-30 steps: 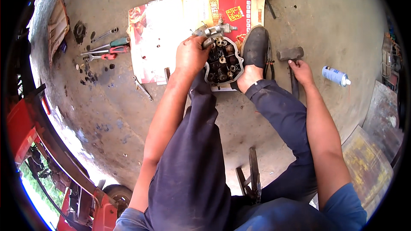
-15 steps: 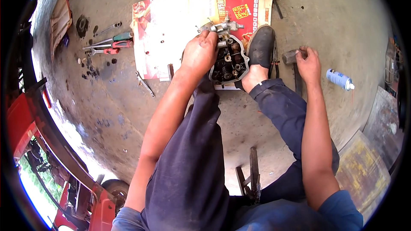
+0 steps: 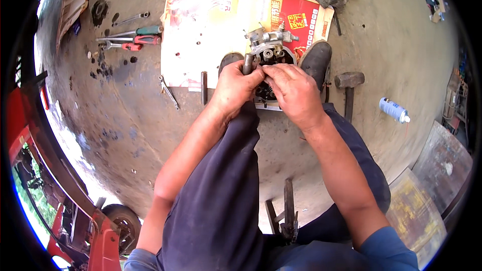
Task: The person disassembles and reassembles motorcycle engine components on a cylinder head using pliers and a hammer.
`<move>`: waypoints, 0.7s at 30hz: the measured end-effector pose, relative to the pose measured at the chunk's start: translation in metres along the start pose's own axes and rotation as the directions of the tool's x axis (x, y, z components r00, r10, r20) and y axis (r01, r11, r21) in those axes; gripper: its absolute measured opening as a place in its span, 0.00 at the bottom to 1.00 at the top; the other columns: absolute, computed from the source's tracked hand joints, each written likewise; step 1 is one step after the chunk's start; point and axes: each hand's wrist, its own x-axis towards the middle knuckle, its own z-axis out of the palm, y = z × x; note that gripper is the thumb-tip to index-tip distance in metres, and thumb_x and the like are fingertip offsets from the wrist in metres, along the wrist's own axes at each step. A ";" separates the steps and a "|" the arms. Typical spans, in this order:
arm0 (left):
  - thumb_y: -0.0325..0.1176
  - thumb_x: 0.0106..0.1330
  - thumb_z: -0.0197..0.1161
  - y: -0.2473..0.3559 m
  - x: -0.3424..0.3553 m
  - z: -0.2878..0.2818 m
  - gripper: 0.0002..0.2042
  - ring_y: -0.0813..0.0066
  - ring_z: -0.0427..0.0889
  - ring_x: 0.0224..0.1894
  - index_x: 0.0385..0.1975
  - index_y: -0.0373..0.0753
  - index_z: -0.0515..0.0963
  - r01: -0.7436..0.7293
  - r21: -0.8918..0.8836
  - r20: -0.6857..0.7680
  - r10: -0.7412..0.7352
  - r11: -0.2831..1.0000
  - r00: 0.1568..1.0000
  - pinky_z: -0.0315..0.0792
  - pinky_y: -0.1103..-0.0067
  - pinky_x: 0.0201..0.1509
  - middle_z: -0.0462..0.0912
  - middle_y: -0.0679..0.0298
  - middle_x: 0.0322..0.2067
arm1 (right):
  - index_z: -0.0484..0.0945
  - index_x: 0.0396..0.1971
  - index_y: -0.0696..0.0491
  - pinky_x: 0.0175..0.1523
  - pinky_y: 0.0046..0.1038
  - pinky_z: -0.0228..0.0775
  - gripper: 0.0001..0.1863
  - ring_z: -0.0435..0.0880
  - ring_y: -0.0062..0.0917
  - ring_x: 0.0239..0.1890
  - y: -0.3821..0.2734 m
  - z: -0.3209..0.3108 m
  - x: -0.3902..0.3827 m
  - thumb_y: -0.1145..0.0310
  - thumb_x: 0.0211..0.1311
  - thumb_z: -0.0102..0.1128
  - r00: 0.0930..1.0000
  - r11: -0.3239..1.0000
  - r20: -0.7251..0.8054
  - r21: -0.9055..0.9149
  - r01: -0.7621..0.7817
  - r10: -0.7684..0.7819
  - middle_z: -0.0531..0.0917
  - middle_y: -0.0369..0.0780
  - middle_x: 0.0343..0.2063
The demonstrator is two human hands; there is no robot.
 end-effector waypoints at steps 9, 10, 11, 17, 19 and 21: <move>0.29 0.73 0.62 -0.011 -0.005 -0.020 0.05 0.87 0.68 0.19 0.35 0.36 0.78 0.132 -0.162 0.146 -0.109 0.978 0.983 0.59 0.85 0.19 0.74 0.71 0.22 | 0.83 0.38 0.58 0.43 0.32 0.81 0.05 0.88 0.35 0.38 -0.009 0.015 -0.013 0.74 0.63 0.68 0.974 0.977 0.068 0.011 -0.215 0.214 0.87 0.44 0.37; 0.29 0.73 0.62 -0.011 -0.005 -0.021 0.05 0.86 0.69 0.19 0.35 0.36 0.78 0.119 -0.168 0.145 -0.095 0.978 0.985 0.59 0.85 0.19 0.75 0.71 0.22 | 0.83 0.38 0.58 0.43 0.31 0.81 0.05 0.88 0.32 0.38 -0.012 0.016 -0.012 0.74 0.64 0.68 0.941 0.936 0.081 0.111 -0.335 0.328 0.87 0.44 0.37; 0.30 0.73 0.62 -0.011 -0.005 -0.021 0.05 0.86 0.69 0.19 0.35 0.36 0.78 0.107 -0.174 0.143 -0.082 0.979 0.986 0.60 0.85 0.19 0.75 0.71 0.22 | 0.84 0.39 0.58 0.43 0.29 0.80 0.05 0.88 0.30 0.37 -0.016 0.018 -0.010 0.74 0.65 0.67 0.894 0.870 0.105 0.207 -0.448 0.436 0.87 0.43 0.37; 0.33 0.73 0.66 -0.003 -0.009 -0.029 0.07 0.85 0.73 0.20 0.36 0.37 0.79 0.100 -0.185 0.155 -0.072 0.978 0.985 0.62 0.86 0.21 0.79 0.68 0.23 | 0.85 0.41 0.60 0.41 0.22 0.78 0.06 0.84 0.19 0.36 -0.023 0.018 -0.011 0.77 0.66 0.69 0.904 0.809 0.031 0.434 -0.397 0.427 0.86 0.38 0.36; 0.33 0.73 0.66 -0.002 -0.010 -0.031 0.06 0.85 0.73 0.20 0.36 0.37 0.79 0.118 -0.207 0.189 -0.079 0.971 0.979 0.62 0.85 0.21 0.79 0.68 0.23 | 0.85 0.40 0.60 0.41 0.22 0.78 0.06 0.84 0.18 0.36 -0.024 0.021 -0.013 0.78 0.65 0.69 0.915 0.826 -0.019 0.438 -0.355 0.403 0.86 0.38 0.36; 0.33 0.73 0.66 -0.003 -0.011 -0.032 0.06 0.84 0.73 0.20 0.36 0.37 0.79 0.145 -0.235 0.201 -0.098 0.961 0.975 0.62 0.85 0.20 0.79 0.68 0.23 | 0.85 0.40 0.59 0.41 0.22 0.78 0.06 0.85 0.19 0.36 -0.024 0.023 -0.014 0.79 0.64 0.70 0.898 0.790 -0.015 0.482 -0.378 0.439 0.86 0.38 0.36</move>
